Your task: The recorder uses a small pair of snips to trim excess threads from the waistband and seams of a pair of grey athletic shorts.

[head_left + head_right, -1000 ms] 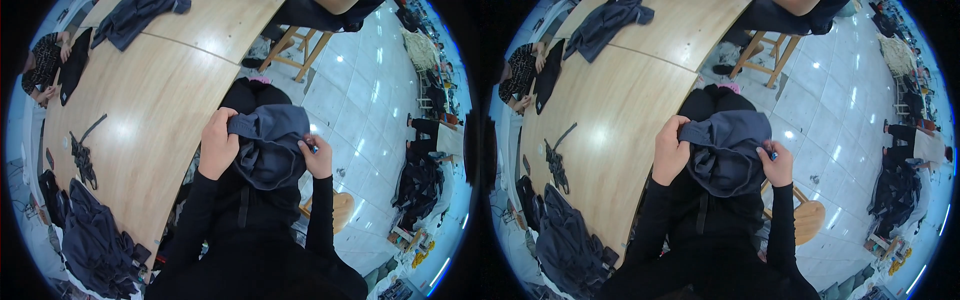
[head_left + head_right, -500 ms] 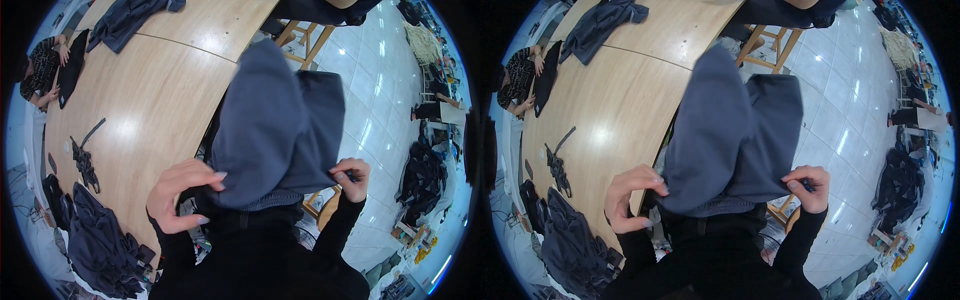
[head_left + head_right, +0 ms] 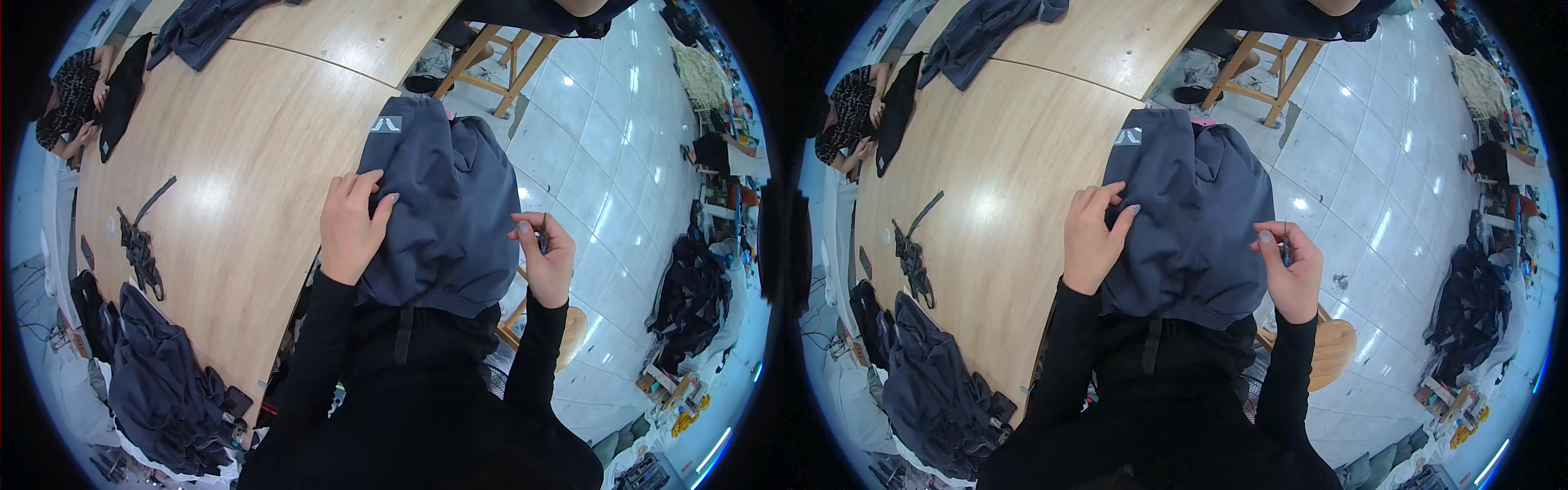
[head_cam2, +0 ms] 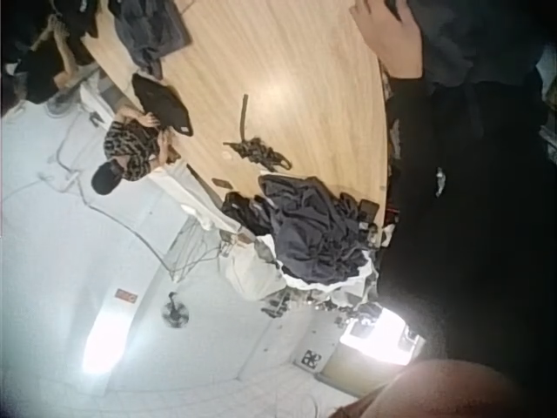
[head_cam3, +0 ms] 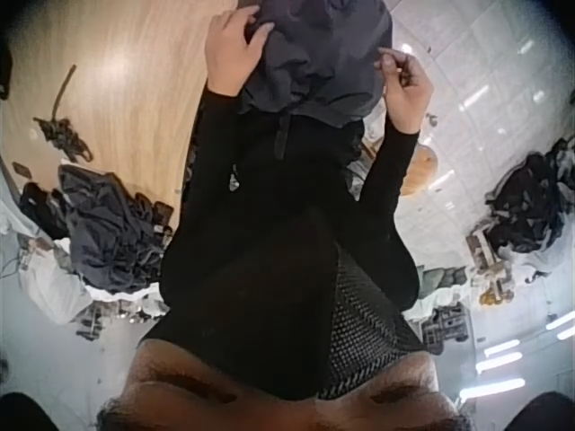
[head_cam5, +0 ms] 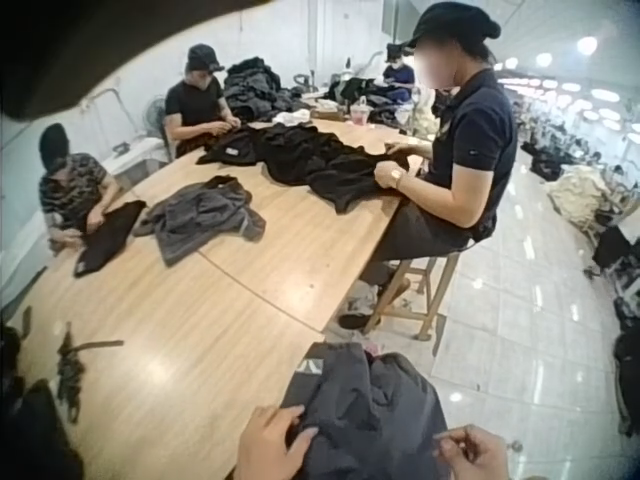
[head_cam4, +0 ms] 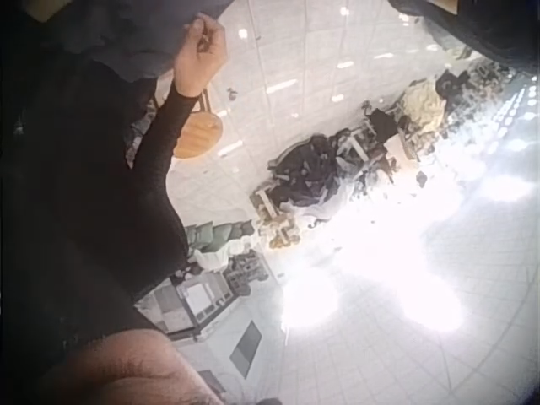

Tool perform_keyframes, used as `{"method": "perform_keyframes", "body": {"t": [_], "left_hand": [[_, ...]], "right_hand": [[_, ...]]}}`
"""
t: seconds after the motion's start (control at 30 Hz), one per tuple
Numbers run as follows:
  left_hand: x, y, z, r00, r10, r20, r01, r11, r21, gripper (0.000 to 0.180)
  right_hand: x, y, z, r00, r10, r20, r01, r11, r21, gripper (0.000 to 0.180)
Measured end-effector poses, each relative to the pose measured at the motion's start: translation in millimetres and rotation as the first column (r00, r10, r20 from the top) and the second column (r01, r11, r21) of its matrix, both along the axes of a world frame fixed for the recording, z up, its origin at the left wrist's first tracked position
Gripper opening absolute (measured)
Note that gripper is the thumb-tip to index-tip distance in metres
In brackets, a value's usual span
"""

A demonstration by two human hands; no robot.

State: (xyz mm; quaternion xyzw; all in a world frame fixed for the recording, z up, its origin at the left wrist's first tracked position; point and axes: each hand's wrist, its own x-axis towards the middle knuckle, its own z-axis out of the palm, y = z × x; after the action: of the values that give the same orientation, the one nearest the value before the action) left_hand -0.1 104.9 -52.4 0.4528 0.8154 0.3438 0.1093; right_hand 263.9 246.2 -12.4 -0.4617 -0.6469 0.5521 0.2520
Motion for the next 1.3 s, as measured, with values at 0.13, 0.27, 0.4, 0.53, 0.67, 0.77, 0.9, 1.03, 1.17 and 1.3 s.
{"method": "perform_keyframes", "body": {"t": [0.13, 0.27, 0.4, 0.53, 0.67, 0.77, 0.9, 1.03, 1.17, 1.3], "left_hand": [[3, -5, -5, 0.984, 0.079, 0.162, -0.101, 0.986, 0.134, 0.028], [-13, 23, 0, 0.988, 0.143, 0.058, -0.154, 0.947, 0.283, 0.027], [-51, 67, -13, 0.982, 0.112, -0.154, -0.083, 0.980, 0.181, 0.017], [-40, 70, 1, 0.998, 0.005, 0.062, -0.026, 0.937, 0.347, 0.007], [-5, 4, 70, 0.874, -0.482, 0.065, 0.434, 0.833, 0.342, 0.021], [-13, -39, 67, 0.807, -0.555, 0.199, 0.560, 0.828, 0.040, 0.019], [0, -58, 61, 0.893, -0.287, 0.347, 0.305, 0.952, 0.004, 0.013], [27, -53, 60, 0.919, -0.061, 0.389, 0.034, 0.996, 0.077, 0.024], [60, -43, 46, 0.959, 0.037, 0.282, -0.085, 0.983, 0.160, 0.050], [71, -34, 15, 0.980, 0.116, 0.161, -0.147, 0.969, 0.198, 0.039]], "right_hand": [[31, 7, -15, 0.993, -0.054, 0.104, 0.056, 0.998, -0.016, 0.014], [34, 9, -19, 0.993, -0.081, 0.085, 0.083, 0.996, -0.020, 0.015], [8, 2, -3, 0.997, 0.005, 0.079, -0.004, 1.000, -0.015, 0.015], [11, 1, 0, 0.998, -0.008, 0.056, 0.010, 1.000, -0.027, 0.015], [48, 3, -8, 0.985, -0.082, 0.152, 0.083, 0.997, 0.002, 0.016], [54, 10, -13, 0.977, -0.109, 0.182, 0.113, 0.994, -0.013, 0.016], [25, 10, -7, 0.980, -0.078, 0.182, 0.070, 0.996, 0.048, 0.016], [-8, -12, 3, 0.982, 0.036, 0.187, -0.056, 0.993, 0.102, 0.014], [-37, -45, 10, 0.941, 0.242, 0.235, -0.292, 0.933, 0.210, 0.022], [-30, -56, -26, 0.941, 0.210, 0.265, -0.311, 0.845, 0.435, 0.022]]}}
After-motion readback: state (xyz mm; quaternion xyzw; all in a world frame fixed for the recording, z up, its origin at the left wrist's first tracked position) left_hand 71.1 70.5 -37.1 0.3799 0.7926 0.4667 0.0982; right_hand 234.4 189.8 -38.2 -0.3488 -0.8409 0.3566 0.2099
